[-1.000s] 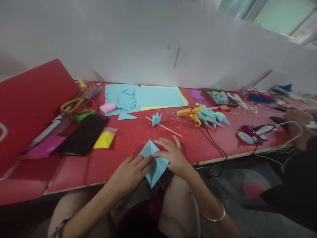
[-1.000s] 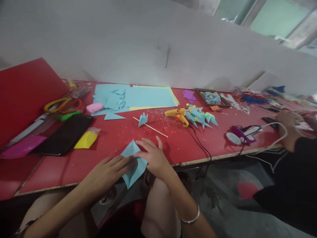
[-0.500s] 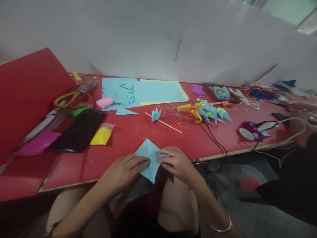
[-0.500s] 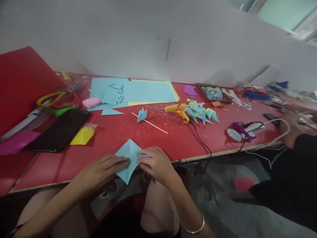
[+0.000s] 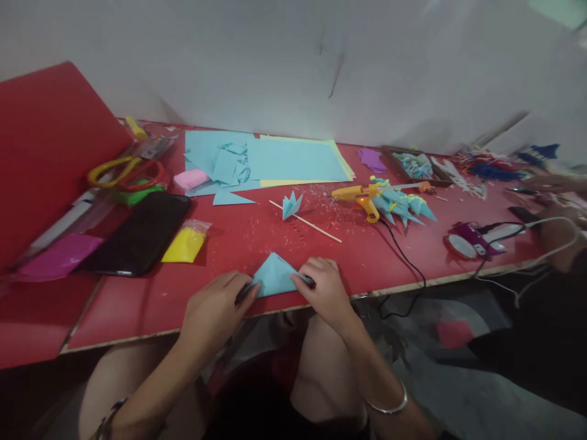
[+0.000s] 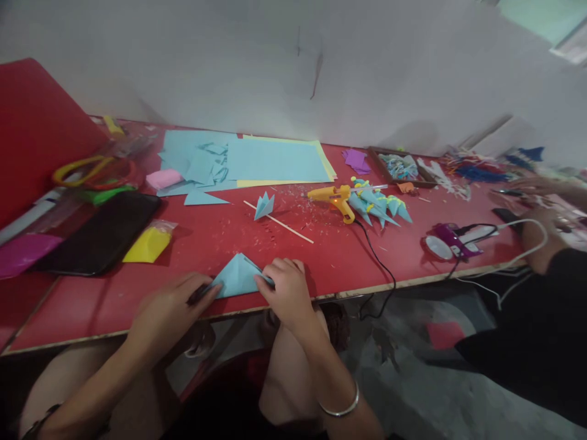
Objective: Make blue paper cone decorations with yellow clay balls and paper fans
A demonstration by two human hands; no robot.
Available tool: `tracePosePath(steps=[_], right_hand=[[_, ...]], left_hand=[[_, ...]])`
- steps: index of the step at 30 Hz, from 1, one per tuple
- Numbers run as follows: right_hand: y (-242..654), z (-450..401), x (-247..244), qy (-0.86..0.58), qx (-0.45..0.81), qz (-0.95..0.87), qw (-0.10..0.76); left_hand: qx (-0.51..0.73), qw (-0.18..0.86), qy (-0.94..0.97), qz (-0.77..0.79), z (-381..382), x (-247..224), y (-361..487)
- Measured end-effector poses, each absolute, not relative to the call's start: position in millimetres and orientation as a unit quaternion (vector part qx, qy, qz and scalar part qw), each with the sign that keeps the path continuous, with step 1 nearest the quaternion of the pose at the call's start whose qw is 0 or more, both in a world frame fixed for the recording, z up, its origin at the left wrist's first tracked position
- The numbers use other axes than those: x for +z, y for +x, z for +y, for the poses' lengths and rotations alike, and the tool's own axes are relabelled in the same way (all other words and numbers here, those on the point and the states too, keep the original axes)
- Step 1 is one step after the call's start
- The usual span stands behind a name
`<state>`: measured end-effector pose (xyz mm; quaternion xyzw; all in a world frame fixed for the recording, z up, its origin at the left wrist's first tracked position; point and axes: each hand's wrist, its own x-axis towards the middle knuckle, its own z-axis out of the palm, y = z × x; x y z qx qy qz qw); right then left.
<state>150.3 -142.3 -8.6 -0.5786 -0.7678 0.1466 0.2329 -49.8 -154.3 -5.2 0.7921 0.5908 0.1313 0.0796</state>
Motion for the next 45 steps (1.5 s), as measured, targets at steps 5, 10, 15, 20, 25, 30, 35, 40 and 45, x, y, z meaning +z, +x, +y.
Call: tracePosePath(steps=[5, 10, 15, 20, 25, 30, 35, 40, 45], right_hand=[[147, -146, -10, -0.597, 0.088, -0.768, 0.216], [145, -146, -11, -0.606, 0.053, -0.77, 0.193], [141, -144, -11, -0.621, 0.029, -0.765, 0.168], [140, -144, -11, -0.625, 0.009, -0.765, 0.155], [139, -143, -8, -0.627, 0.012, -0.767, 0.137], [138, -139, -7, -0.631, 0.013, -0.765, 0.128], [137, -138, -6, -0.634, 0.008, -0.764, 0.118], [136, -137, -7, -0.639, 0.004, -0.76, 0.116], [136, -137, -9, -0.64, -0.002, -0.757, 0.129]], left_hand=[[0.09, 0.089, 0.776, 0.617, -153, 0, -44], [0.025, 0.097, 0.758, 0.645, -149, 8, -37], [-0.034, 0.118, 0.73, 0.672, -146, 16, -35], [-0.039, 0.111, 0.728, 0.675, -144, 16, -36], [-0.019, 0.063, 0.749, 0.66, -144, 11, -37], [0.002, 0.035, 0.754, 0.656, -145, 9, -37], [0.004, 0.023, 0.753, 0.657, -146, 10, -37], [-0.023, 0.005, 0.762, 0.647, -144, 13, -36], [0.007, 0.011, 0.809, 0.588, -141, 12, -46]])
